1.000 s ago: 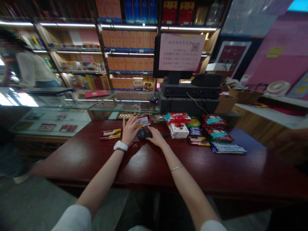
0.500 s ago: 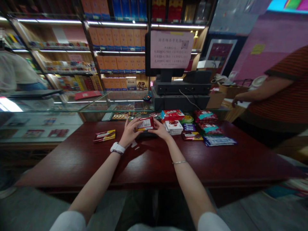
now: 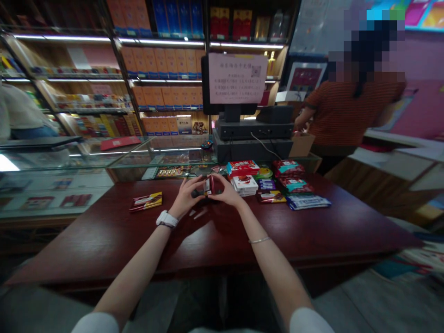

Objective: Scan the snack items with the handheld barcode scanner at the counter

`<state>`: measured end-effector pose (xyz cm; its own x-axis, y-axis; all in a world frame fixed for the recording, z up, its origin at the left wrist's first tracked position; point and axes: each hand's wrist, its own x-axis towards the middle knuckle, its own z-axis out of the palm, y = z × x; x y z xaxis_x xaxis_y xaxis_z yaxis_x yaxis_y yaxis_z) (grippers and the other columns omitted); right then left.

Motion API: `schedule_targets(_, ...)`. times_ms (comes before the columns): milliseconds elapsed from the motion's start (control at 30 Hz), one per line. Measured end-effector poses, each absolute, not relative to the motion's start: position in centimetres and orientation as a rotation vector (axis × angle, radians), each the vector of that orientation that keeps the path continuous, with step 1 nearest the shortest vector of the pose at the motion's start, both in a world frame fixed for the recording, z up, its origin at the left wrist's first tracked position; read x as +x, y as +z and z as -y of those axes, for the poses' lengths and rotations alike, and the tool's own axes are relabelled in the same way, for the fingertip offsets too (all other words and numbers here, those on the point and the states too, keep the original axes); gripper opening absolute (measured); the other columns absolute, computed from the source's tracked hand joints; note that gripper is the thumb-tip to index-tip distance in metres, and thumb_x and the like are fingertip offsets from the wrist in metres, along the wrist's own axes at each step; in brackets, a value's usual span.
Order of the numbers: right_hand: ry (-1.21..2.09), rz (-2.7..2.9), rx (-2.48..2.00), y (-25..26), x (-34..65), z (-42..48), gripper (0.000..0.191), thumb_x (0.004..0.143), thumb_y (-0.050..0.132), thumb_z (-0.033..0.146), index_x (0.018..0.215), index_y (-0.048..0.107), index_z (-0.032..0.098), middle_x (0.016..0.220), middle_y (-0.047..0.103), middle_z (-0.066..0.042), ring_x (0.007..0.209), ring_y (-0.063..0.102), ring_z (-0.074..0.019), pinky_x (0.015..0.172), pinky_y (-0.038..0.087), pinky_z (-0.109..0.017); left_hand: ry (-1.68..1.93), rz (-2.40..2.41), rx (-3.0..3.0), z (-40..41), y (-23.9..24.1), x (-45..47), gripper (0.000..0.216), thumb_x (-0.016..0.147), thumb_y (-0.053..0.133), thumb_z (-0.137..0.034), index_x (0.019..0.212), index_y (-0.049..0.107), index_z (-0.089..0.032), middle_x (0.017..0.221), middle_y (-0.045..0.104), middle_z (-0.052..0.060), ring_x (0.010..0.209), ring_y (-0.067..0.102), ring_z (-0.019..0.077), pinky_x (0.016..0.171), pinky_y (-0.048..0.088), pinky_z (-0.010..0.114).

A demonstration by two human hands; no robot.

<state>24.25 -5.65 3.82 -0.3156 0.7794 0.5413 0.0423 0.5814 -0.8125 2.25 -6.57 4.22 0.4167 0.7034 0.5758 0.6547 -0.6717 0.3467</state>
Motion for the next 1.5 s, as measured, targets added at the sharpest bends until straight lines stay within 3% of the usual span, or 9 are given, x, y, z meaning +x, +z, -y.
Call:
schedule_targets(167,0.412,2.01,-0.872,6.1,27.2,8.7,0.071,0.073,0.075,0.03,0.14,0.05,0.027,0.142,0.053,-0.008,0.136,0.046,-0.0274,0.118,0.029,-0.048,1.173,-1.194,2.573,7.7,4.8,3.7,0.048,0.087,0.058,-0.025,0.135,0.053,-0.028,0.149,0.051,0.008,0.138,0.047,0.0224,0.122,0.018,0.055)
schedule_targets(333,0.081,2.152,-1.073,6.8,30.1,10.4,0.074,0.074,0.069,0.025,0.144,0.047,0.032,0.142,0.052,-0.008,0.137,0.044,-0.03,0.119,0.017,-0.059,1.247,-1.073,2.571,8.9,5.3,6.1,0.05,0.09,0.054,-0.028,0.14,0.047,-0.025,0.148,0.052,0.008,0.139,0.046,0.0207,0.123,0.018,0.052)
schedule_targets(533,-0.149,2.213,-1.267,5.6,33.6,11.3,0.074,0.073,0.067,0.021,0.145,0.048,0.029,0.138,0.053,-0.01,0.137,0.043,-0.0317,0.12,0.009,-0.061,1.182,-0.917,2.797,9.8,4.6,10.5,0.051,0.089,0.06,-0.035,0.137,0.05,-0.024,0.147,0.052,0.009,0.137,0.047,0.0221,0.125,0.016,0.051)
schedule_targets(867,-0.265,2.191,-1.459,2.9,40.2,13.2,0.072,0.071,0.061,0.013,0.141,0.05,0.027,0.136,0.056,-0.011,0.135,0.045,-0.032,0.119,0.008,-0.065,0.974,-0.917,3.011,9.5,2.6,19.6,0.036,0.082,0.072,-0.036,0.113,0.061,-0.022,0.138,0.057,0.013,0.131,0.051,0.0282,0.122,0.026,0.054)
schedule_targets(1200,-0.23,2.169,-1.57,0.9,44.1,12.8,0.054,0.069,0.055,0.006,0.12,0.058,0.022,0.136,0.057,-0.013,0.134,0.048,-0.0278,0.119,0.009,-0.064,0.943,-0.922,2.971,8.2,0.8,25.5,0.035,0.077,0.068,-0.026,0.112,0.065,-0.025,0.123,0.064,0.012,0.118,0.058,0.0301,0.118,0.029,0.056)
schedule_targets(1500,-0.06,2.181,-1.584,-0.4,44.9,11.5,0.046,0.071,0.056,0.006,0.114,0.058,0.022,0.14,0.056,-0.014,0.137,0.046,-0.028,0.117,0.013,-0.066,0.909,-0.965,2.919,6.9,0.0,26.0,0.042,0.077,0.068,-0.033,0.117,0.067,-0.021,0.113,0.068,0.013,0.111,0.062,0.0299,0.12,0.026,0.056)
